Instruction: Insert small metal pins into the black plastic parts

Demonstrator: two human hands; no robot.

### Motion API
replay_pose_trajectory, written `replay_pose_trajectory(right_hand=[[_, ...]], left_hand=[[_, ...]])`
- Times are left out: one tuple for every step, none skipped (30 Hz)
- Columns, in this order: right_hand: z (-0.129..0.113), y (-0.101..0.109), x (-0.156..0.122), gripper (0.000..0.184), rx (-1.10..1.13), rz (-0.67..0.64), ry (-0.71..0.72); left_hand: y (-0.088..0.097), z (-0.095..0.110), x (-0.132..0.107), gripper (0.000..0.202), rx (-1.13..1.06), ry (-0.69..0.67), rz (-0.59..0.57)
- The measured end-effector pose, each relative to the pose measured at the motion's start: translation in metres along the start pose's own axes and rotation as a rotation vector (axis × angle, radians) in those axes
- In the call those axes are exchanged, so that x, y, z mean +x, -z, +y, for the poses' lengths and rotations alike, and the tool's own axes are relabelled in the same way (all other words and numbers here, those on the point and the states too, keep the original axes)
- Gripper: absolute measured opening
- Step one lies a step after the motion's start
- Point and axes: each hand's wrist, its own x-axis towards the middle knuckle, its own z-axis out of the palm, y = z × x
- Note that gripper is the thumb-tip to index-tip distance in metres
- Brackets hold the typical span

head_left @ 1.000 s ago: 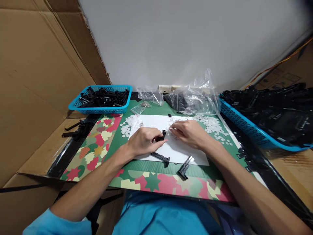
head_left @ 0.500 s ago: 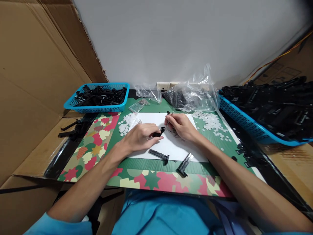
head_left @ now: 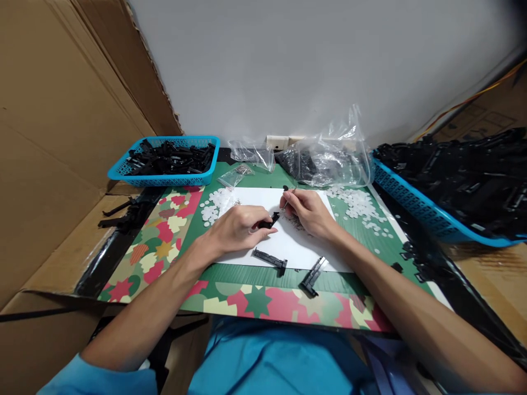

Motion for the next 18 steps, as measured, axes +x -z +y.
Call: replay_pose_trajectory(right_hand=[[0.0001,-0.0003,-0.0002,0.053,-0.005,0.001,0.002],[0.0001,-0.0006,-0.0005,0.052,-0.012,0.001,0.006],[-0.0001,-0.0009,-0.0009,0.051,-0.020,0.003,0.011],[-0.0003,-0.0012,-0.0012,0.050,-0.031,0.002,0.018],[-0.0005,-0.0016,-0.0016,0.050,-0.044,0.001,0.025],[-0.0008,-0.0019,-0.0019,0.049,-0.061,0.000,0.033],[-0.0009,-0.0022,-0.0022,0.049,-0.079,-0.002,0.041],[-0.0010,-0.0024,-0.0024,0.048,-0.096,-0.005,0.050],[-0.0011,-0.0026,-0.0024,0.048,-0.114,-0.007,0.060],[-0.0011,-0.0027,-0.0024,0.048,-0.130,-0.006,0.071],[-0.0010,-0.0028,-0.0023,0.048,-0.143,-0.004,0.083],[-0.0010,-0.0029,-0.0021,0.049,-0.153,-0.002,0.093],[-0.0009,-0.0028,-0.0019,0.049,-0.160,0.001,0.101],[-0.0009,-0.0028,-0.0017,0.050,-0.163,0.004,0.107],[-0.0009,-0.0027,-0.0015,0.051,-0.165,0.006,0.111],[-0.0008,-0.0026,-0.0013,0.052,-0.165,0.008,0.113],[-0.0007,-0.0026,-0.0012,0.053,-0.162,0.012,0.113],[-0.0006,-0.0026,-0.0012,0.054,-0.157,0.016,0.112]], left_hand=[[0.0001,0.0003,0.0001,0.012,-0.001,0.000,0.000],[0.0001,0.0006,0.0003,0.012,-0.001,-0.001,0.000],[0.0002,0.0010,0.0005,0.012,-0.001,-0.005,0.001],[0.0003,0.0013,0.0009,0.012,0.000,-0.009,0.002],[0.0004,0.0015,0.0012,0.011,0.002,-0.013,0.004],[0.0005,0.0018,0.0014,0.011,0.004,-0.015,0.003],[0.0005,0.0019,0.0016,0.011,0.006,-0.016,0.003],[0.0006,0.0020,0.0016,0.011,0.008,-0.015,0.003],[0.0007,0.0020,0.0016,0.011,0.009,-0.012,0.001],[0.0007,0.0019,0.0014,0.011,0.007,-0.009,-0.002],[0.0007,0.0016,0.0012,0.011,0.003,-0.005,-0.004],[0.0006,0.0012,0.0010,0.012,-0.002,-0.001,-0.004],[0.0003,0.0006,0.0007,0.012,-0.007,0.004,-0.002],[0.0000,-0.0002,0.0004,0.013,-0.012,0.009,0.002],[-0.0006,-0.0012,0.0000,0.014,-0.017,0.011,0.011],[-0.0012,-0.0022,-0.0005,0.014,-0.021,0.014,0.021],[-0.0019,-0.0034,-0.0010,0.015,-0.026,0.016,0.031],[-0.0027,-0.0044,-0.0016,0.015,-0.032,0.019,0.041]])
